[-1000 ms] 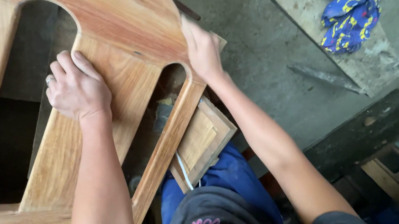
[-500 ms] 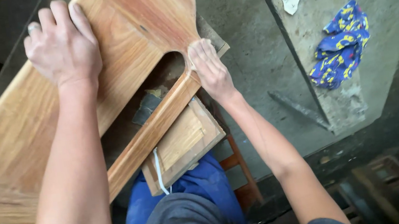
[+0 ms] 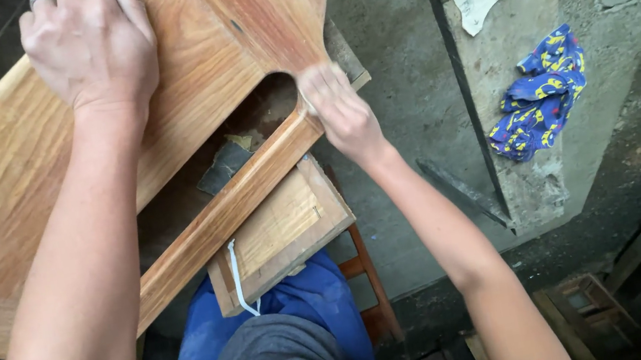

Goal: The person sands the surface and edges of a wooden frame using a sanding block. They hold the frame steady with one hand while moving the sanding block back and forth across the wood. The person repositions the frame to access different areas and continues sanding the edges and flat surfaces.

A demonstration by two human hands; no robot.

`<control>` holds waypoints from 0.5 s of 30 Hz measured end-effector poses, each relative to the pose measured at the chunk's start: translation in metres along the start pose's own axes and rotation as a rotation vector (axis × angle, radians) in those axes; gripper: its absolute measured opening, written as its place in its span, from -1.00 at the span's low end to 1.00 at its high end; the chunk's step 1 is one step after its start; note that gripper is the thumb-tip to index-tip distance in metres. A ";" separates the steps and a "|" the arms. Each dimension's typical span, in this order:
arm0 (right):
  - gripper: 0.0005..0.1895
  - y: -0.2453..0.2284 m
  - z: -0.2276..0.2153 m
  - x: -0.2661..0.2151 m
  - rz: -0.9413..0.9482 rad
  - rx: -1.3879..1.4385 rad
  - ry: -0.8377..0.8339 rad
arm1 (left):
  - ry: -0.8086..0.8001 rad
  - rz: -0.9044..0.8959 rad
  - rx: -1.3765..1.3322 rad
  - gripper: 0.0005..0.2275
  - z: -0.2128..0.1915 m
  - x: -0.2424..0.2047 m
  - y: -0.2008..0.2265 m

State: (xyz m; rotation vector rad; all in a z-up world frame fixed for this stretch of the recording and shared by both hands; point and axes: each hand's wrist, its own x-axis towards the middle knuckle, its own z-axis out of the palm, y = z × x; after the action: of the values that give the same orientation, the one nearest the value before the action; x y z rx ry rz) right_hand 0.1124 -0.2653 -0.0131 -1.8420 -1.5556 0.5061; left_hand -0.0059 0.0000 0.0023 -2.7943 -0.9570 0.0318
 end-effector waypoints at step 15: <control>-0.68 0.002 0.009 0.007 -0.013 0.028 0.054 | -0.006 -0.007 0.001 -0.73 -0.002 0.002 0.002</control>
State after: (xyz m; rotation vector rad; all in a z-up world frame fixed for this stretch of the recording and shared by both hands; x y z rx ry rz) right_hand 0.1095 -0.2565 -0.0199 -1.8089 -1.5163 0.4662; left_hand -0.0026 -0.0007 0.0042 -2.7917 -0.9673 0.0396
